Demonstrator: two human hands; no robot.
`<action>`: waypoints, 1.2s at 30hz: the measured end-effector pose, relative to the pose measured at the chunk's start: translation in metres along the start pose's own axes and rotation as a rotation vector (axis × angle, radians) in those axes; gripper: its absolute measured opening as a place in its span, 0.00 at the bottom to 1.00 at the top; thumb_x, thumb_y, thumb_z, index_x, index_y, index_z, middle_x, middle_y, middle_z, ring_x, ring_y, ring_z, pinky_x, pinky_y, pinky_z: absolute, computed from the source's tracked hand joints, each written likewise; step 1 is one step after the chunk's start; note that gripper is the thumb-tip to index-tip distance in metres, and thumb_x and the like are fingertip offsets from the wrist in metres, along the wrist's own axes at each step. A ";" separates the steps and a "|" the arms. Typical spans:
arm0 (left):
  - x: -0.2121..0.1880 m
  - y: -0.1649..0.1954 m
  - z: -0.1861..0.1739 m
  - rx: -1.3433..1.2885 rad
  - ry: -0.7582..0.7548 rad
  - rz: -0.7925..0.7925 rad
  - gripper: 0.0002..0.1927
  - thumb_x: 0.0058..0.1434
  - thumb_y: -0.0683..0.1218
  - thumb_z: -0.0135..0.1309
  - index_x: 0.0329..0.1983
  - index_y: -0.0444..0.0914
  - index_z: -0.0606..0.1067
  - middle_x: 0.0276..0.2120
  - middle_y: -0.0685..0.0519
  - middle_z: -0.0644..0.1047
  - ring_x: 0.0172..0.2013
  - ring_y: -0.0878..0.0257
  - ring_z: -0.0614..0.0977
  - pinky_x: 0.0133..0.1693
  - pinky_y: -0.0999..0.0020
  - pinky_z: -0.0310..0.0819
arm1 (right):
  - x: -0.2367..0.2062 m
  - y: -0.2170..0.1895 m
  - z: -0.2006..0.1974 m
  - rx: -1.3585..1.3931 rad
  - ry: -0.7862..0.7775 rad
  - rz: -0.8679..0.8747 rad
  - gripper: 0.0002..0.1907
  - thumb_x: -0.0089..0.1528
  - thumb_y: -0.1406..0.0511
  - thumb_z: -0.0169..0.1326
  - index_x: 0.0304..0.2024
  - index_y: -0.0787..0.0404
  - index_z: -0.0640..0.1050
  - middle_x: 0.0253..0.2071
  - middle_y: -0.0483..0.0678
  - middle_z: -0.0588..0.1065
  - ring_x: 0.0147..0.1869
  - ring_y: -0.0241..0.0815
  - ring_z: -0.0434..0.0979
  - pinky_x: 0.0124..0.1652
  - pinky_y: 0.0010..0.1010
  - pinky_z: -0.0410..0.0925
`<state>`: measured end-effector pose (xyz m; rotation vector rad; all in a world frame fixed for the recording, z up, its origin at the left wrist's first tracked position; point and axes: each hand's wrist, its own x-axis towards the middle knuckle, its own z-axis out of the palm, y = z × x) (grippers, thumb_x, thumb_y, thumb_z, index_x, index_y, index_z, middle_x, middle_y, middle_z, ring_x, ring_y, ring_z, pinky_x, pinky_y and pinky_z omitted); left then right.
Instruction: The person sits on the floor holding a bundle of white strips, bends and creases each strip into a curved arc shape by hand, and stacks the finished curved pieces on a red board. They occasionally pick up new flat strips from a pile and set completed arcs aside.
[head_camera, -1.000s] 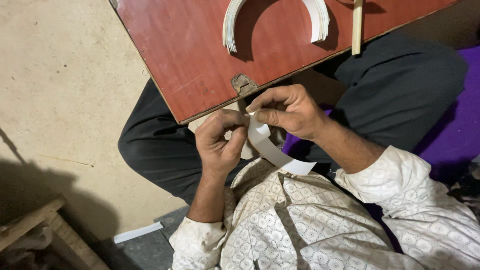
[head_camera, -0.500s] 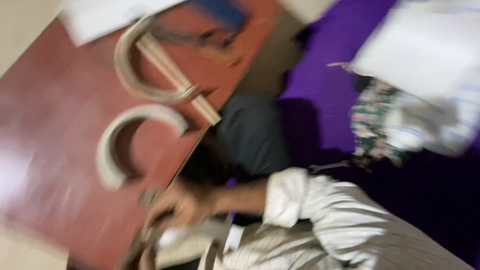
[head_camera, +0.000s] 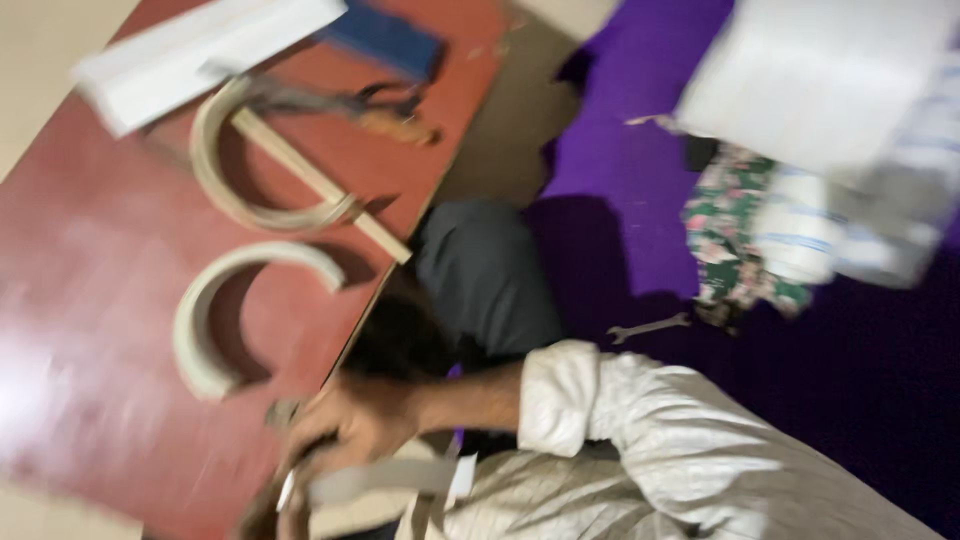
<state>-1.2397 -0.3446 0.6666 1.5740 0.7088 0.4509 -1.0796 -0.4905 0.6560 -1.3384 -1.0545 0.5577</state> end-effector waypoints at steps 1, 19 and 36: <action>-0.001 -0.005 0.000 -0.057 -0.024 -0.012 0.14 0.60 0.32 0.59 0.49 0.26 0.77 0.44 0.44 0.82 0.44 0.58 0.84 0.48 0.66 0.80 | 0.001 -0.003 -0.004 -0.033 -0.013 -0.008 0.10 0.66 0.66 0.60 0.49 0.60 0.81 0.40 0.50 0.82 0.43 0.42 0.85 0.44 0.30 0.76; -0.016 0.017 0.004 -0.163 -0.147 0.151 0.13 0.64 0.40 0.65 0.50 0.30 0.79 0.39 0.50 0.82 0.38 0.69 0.84 0.40 0.74 0.81 | 0.005 -0.019 -0.005 0.014 -0.026 0.027 0.06 0.64 0.72 0.64 0.43 0.67 0.81 0.34 0.48 0.79 0.33 0.31 0.77 0.32 0.21 0.67; -0.016 0.030 0.006 0.002 -0.093 0.282 0.05 0.64 0.37 0.63 0.42 0.32 0.81 0.31 0.51 0.81 0.31 0.68 0.83 0.35 0.74 0.78 | 0.004 -0.022 -0.003 0.022 -0.020 0.033 0.04 0.64 0.73 0.63 0.40 0.66 0.80 0.34 0.48 0.79 0.34 0.32 0.78 0.32 0.22 0.67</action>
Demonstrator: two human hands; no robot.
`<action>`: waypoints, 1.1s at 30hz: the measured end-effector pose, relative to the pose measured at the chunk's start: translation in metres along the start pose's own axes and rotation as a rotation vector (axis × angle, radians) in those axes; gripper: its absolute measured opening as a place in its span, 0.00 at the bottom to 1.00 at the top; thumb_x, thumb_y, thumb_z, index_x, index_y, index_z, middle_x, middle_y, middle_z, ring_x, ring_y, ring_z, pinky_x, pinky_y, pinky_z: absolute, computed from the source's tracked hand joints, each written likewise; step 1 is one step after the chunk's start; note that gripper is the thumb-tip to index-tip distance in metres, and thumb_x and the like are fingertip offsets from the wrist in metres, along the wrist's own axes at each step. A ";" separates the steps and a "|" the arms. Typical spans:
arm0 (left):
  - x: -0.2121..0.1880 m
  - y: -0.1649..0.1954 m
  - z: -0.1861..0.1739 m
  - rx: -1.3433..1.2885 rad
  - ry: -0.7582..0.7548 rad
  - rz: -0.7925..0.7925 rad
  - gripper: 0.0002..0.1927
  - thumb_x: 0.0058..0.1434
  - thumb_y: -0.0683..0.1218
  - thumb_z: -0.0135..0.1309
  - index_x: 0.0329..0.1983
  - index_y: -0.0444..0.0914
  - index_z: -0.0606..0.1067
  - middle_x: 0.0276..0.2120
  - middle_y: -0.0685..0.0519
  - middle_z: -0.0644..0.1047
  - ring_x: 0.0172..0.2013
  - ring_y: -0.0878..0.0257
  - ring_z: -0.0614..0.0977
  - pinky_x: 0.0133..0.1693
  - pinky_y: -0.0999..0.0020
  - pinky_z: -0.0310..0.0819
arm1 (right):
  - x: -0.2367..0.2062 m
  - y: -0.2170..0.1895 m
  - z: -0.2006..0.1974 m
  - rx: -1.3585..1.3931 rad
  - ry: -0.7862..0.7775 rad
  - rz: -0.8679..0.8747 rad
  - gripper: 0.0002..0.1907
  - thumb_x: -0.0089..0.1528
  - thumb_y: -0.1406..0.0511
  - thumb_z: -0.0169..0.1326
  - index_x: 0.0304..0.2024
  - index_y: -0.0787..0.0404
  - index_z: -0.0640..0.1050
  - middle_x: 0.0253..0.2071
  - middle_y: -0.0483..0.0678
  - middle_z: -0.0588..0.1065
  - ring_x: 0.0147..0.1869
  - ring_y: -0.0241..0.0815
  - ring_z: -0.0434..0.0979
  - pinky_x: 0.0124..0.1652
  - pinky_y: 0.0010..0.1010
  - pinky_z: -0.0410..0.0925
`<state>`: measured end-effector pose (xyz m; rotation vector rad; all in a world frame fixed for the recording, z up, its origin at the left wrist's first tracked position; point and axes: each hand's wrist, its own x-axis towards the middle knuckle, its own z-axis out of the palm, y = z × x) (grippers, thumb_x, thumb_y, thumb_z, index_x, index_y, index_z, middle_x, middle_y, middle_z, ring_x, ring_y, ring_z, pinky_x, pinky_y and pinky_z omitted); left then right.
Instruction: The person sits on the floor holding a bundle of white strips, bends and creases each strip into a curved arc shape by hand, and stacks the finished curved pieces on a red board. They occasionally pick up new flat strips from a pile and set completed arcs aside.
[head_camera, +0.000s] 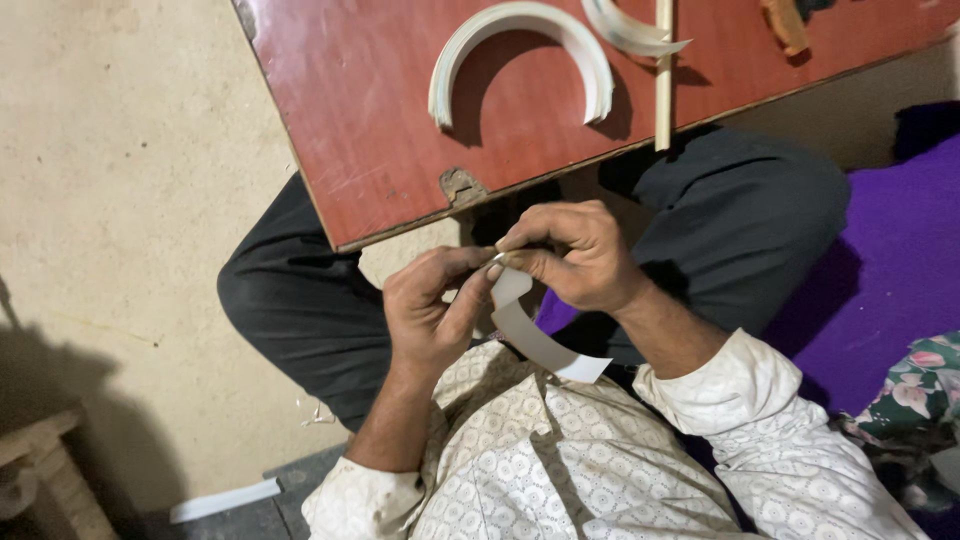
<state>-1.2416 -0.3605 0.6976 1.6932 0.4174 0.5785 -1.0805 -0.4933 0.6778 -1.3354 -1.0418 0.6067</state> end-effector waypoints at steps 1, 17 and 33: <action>0.001 0.002 0.000 -0.002 -0.006 -0.004 0.05 0.64 0.37 0.62 0.41 0.32 0.80 0.31 0.51 0.80 0.30 0.68 0.83 0.35 0.74 0.78 | 0.000 -0.001 0.000 0.005 0.000 0.006 0.03 0.64 0.73 0.62 0.39 0.66 0.80 0.34 0.48 0.79 0.34 0.33 0.78 0.33 0.23 0.67; 0.002 -0.006 0.000 0.215 -0.059 0.053 0.06 0.65 0.40 0.58 0.32 0.33 0.78 0.22 0.49 0.71 0.22 0.58 0.74 0.26 0.63 0.65 | 0.010 -0.003 0.012 -0.201 -0.105 -0.009 0.06 0.59 0.70 0.55 0.37 0.67 0.75 0.41 0.52 0.77 0.44 0.45 0.80 0.44 0.34 0.73; -0.003 0.003 -0.023 0.374 0.297 0.167 0.06 0.73 0.41 0.53 0.40 0.32 0.77 0.29 0.49 0.74 0.28 0.64 0.73 0.32 0.69 0.67 | 0.011 0.019 -0.011 -0.232 0.159 0.161 0.03 0.66 0.72 0.55 0.41 0.67 0.78 0.40 0.50 0.77 0.45 0.43 0.77 0.47 0.31 0.71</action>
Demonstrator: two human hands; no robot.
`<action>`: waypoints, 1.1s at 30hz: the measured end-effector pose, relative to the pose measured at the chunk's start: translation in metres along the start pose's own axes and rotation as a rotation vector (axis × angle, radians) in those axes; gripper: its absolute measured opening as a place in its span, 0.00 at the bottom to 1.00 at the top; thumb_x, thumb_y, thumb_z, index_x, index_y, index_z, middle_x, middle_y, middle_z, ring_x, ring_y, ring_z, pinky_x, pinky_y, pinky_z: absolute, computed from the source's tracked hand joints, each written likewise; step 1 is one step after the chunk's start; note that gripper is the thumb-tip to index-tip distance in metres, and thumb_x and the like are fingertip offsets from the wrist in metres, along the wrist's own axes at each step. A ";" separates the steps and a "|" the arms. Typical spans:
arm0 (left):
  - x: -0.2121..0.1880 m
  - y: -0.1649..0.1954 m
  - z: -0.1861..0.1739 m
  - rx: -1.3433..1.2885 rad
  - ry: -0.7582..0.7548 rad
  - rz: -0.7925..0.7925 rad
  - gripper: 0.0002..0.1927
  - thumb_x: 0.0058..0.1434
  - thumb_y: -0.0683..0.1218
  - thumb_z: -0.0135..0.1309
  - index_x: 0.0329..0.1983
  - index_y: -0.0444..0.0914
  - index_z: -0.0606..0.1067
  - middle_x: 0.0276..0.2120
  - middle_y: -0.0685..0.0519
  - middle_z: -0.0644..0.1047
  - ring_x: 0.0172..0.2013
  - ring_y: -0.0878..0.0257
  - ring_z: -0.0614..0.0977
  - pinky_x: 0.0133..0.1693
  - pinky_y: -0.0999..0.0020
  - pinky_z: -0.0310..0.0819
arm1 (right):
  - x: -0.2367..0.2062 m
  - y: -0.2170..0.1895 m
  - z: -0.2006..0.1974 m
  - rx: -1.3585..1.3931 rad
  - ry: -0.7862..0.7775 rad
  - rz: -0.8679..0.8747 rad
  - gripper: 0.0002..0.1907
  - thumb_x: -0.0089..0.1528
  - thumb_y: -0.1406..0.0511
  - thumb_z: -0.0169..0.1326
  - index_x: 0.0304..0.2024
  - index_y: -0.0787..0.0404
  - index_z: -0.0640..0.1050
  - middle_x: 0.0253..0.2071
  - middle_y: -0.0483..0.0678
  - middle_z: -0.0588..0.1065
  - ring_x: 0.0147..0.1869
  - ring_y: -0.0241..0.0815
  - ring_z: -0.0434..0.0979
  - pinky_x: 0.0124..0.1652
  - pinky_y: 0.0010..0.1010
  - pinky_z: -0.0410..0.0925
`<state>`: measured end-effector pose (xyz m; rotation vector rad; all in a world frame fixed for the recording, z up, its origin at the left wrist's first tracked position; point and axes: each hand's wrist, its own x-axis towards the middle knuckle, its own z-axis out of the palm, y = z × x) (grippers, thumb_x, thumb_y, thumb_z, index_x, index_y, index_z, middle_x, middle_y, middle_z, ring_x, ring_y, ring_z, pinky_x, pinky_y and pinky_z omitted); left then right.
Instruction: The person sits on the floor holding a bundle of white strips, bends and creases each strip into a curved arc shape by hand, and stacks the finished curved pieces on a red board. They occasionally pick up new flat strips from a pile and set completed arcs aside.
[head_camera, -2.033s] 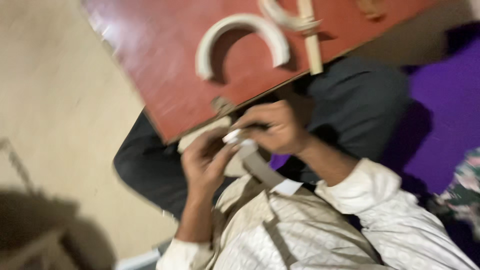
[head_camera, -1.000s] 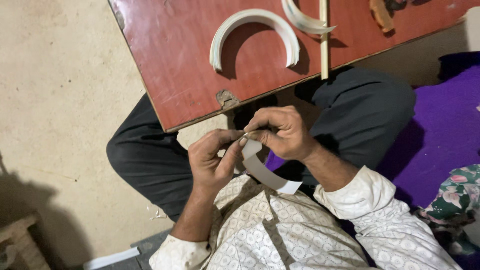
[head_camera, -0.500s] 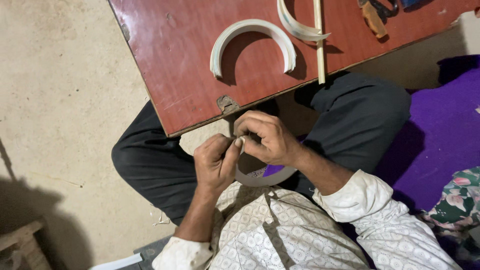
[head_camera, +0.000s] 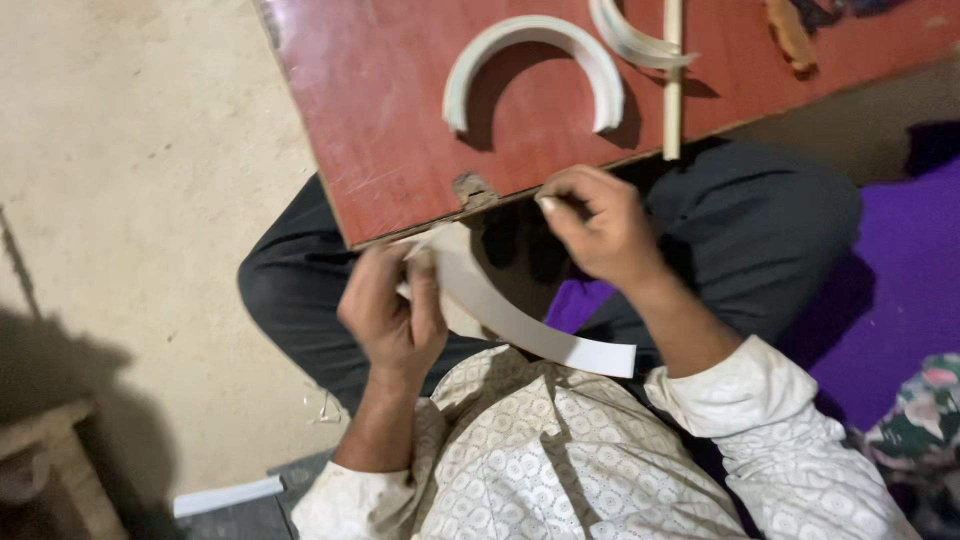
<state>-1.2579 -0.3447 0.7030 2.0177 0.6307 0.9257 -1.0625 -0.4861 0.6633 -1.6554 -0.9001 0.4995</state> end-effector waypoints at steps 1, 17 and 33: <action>0.000 -0.005 -0.002 -0.073 -0.085 -0.050 0.07 0.74 0.42 0.53 0.40 0.32 0.76 0.29 0.50 0.74 0.29 0.65 0.73 0.34 0.70 0.67 | 0.001 0.003 0.000 0.186 -0.053 0.066 0.03 0.68 0.72 0.55 0.44 0.67 0.78 0.42 0.48 0.78 0.47 0.38 0.77 0.48 0.28 0.71; -0.044 -0.054 0.033 -0.787 -0.433 -0.612 0.08 0.69 0.44 0.60 0.41 0.34 0.76 0.31 0.59 0.77 0.31 0.72 0.75 0.33 0.75 0.69 | -0.008 0.003 0.017 0.473 -0.461 -0.086 0.05 0.64 0.73 0.62 0.42 0.64 0.80 0.50 0.49 0.76 0.54 0.38 0.78 0.53 0.30 0.74; -0.025 -0.018 0.018 -0.157 -0.292 0.016 0.08 0.61 0.39 0.61 0.27 0.35 0.75 0.18 0.49 0.67 0.19 0.56 0.71 0.25 0.60 0.63 | -0.013 -0.016 0.027 -0.008 -0.274 -0.291 0.05 0.55 0.70 0.58 0.34 0.65 0.77 0.33 0.52 0.76 0.38 0.49 0.79 0.38 0.37 0.71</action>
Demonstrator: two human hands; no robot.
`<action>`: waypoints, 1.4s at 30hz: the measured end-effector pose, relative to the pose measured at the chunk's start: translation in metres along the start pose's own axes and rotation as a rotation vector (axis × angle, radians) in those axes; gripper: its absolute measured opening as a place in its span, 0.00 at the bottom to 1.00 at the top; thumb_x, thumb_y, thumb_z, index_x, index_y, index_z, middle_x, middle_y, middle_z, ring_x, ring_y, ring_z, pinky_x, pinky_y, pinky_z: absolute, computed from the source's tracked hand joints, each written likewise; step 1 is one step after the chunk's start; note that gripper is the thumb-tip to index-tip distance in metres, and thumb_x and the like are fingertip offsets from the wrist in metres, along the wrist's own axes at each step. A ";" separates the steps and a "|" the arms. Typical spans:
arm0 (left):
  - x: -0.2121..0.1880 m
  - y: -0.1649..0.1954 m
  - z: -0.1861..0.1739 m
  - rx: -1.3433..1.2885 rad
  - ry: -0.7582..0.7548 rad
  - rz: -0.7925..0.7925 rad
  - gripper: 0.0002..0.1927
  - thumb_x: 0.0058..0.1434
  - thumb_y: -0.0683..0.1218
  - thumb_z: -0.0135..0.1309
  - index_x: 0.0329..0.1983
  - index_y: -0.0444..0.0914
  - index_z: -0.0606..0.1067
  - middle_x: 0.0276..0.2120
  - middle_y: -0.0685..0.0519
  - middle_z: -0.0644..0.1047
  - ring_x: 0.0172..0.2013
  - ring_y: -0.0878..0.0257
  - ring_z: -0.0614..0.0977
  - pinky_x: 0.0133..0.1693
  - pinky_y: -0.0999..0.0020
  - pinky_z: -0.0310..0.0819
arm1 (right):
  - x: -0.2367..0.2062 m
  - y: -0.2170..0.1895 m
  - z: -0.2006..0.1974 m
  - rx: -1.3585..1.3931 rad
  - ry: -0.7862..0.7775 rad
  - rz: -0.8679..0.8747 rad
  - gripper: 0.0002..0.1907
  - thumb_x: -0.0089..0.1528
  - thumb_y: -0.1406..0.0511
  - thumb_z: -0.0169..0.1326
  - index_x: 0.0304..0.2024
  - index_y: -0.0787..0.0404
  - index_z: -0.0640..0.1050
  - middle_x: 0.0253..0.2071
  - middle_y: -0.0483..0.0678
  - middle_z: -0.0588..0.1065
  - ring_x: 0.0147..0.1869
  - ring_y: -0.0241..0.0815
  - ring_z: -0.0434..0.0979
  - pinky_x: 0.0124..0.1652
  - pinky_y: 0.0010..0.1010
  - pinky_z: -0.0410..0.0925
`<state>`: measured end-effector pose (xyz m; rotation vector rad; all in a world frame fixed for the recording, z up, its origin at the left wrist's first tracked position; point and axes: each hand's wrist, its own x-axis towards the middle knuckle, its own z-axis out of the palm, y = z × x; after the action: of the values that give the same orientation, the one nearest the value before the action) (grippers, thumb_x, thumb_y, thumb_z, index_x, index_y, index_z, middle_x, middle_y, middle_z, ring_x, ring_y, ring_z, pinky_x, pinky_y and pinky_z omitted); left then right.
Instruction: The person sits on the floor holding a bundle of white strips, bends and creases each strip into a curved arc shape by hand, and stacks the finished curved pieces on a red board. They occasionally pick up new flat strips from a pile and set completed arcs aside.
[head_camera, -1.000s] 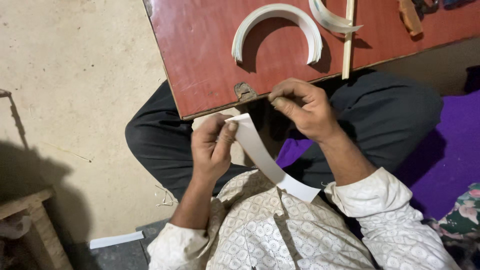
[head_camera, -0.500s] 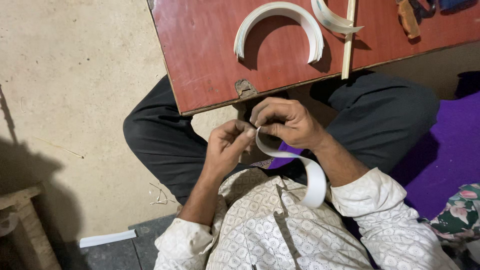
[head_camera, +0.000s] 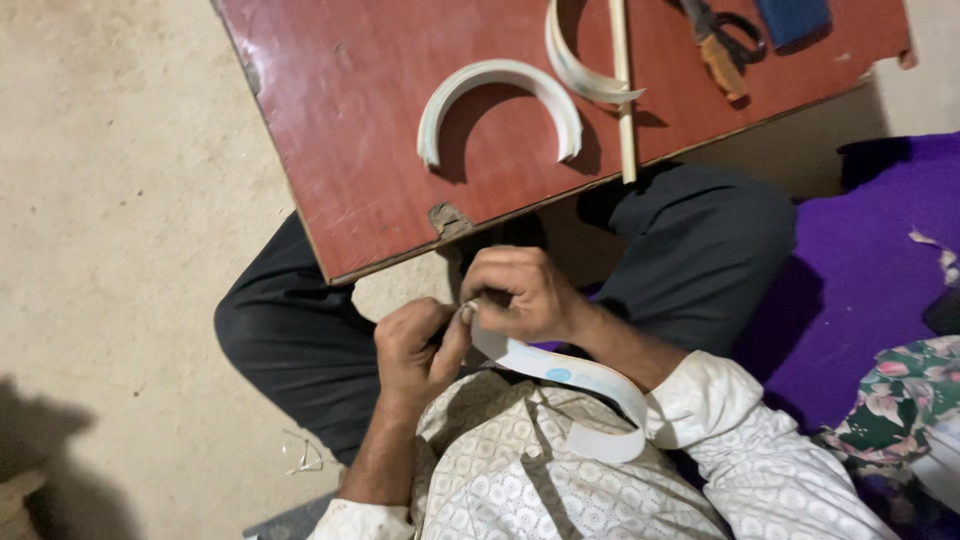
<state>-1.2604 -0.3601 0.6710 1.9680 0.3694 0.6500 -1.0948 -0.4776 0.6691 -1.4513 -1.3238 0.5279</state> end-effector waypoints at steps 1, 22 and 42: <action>-0.002 0.000 0.004 0.013 0.047 -0.018 0.09 0.60 0.39 0.62 0.26 0.35 0.75 0.18 0.49 0.67 0.19 0.56 0.71 0.24 0.60 0.63 | -0.001 0.000 0.002 -0.004 0.027 0.001 0.05 0.55 0.70 0.59 0.33 0.65 0.77 0.32 0.52 0.76 0.37 0.49 0.78 0.37 0.37 0.70; -0.009 0.037 -0.008 0.203 0.127 0.349 0.10 0.59 0.36 0.64 0.44 0.37 0.80 0.35 0.48 0.80 0.32 0.58 0.84 0.31 0.66 0.78 | -0.028 0.027 -0.009 0.883 0.136 0.648 0.15 0.70 0.60 0.50 0.48 0.64 0.80 0.40 0.46 0.80 0.41 0.33 0.79 0.43 0.24 0.71; -0.020 0.012 0.010 -0.146 -0.214 -0.125 0.21 0.51 0.34 0.57 0.47 0.41 0.84 0.31 0.53 0.77 0.29 0.63 0.80 0.31 0.67 0.75 | -0.026 0.030 -0.011 0.469 0.184 0.503 0.12 0.69 0.69 0.55 0.53 0.67 0.80 0.45 0.45 0.80 0.47 0.31 0.78 0.48 0.24 0.72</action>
<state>-1.2709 -0.3826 0.6722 1.8377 0.3019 0.3714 -1.0798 -0.4999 0.6382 -1.3846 -0.6224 0.9373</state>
